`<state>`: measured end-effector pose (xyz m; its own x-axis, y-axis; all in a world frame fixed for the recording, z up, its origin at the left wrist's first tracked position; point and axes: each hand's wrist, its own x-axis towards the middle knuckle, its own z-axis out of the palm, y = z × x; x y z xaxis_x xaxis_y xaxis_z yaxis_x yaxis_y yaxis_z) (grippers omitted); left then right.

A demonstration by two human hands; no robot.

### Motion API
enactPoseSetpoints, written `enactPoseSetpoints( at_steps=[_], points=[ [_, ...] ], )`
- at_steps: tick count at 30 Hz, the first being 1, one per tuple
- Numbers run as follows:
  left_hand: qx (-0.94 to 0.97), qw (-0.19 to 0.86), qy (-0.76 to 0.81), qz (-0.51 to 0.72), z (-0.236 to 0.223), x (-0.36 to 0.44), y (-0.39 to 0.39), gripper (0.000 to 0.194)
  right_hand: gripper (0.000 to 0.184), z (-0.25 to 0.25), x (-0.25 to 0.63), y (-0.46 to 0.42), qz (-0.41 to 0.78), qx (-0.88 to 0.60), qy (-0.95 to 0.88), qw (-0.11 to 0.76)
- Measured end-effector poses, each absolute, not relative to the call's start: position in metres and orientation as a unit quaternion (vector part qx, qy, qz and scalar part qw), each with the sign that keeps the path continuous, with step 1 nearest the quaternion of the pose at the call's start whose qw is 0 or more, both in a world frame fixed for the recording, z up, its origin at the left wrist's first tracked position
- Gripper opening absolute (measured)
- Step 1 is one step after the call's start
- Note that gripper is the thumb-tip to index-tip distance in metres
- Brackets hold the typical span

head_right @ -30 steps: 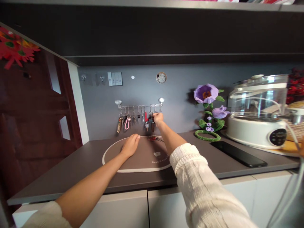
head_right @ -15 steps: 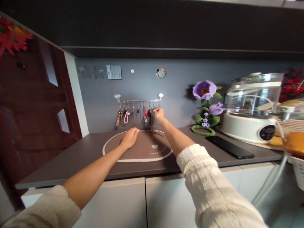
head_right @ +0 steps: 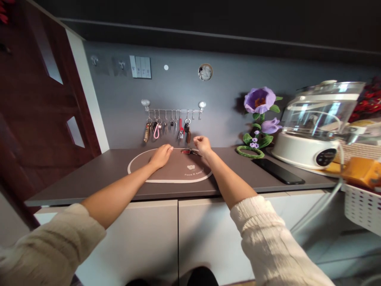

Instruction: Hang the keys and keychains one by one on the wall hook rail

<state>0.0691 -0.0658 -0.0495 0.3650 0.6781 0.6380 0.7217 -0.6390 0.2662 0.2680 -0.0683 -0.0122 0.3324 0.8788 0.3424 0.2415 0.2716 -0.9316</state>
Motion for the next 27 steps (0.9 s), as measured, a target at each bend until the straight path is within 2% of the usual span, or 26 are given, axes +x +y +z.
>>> enactPoseSetpoints(
  at_steps=[4,9,14,18,27],
  points=[
    [-0.827,0.023,-0.42,-0.372,-0.049,0.069,-0.067,0.028,0.006,-0.029,0.277,-0.067,0.18,-0.598,-0.553,0.551],
    [-0.829,0.016,-0.421,-0.368,-0.048,0.068,-0.066,0.027,0.006,-0.032,0.285,-0.069,0.054,-0.672,-0.612,0.413],
    [-0.831,0.015,-0.422,-0.362,-0.048,0.068,-0.066,0.028,0.007,-0.035,0.289,-0.069,0.0,-0.7,-0.655,0.284],
    [-0.834,0.018,-0.42,-0.357,-0.048,0.068,-0.067,0.028,0.007,-0.038,0.291,-0.065,-0.012,-0.704,-0.664,0.253],
    [-0.838,0.019,-0.418,-0.35,-0.048,0.068,-0.068,0.028,0.005,-0.033,0.292,-0.063,0.04,-0.714,-0.655,0.244]
  ],
)
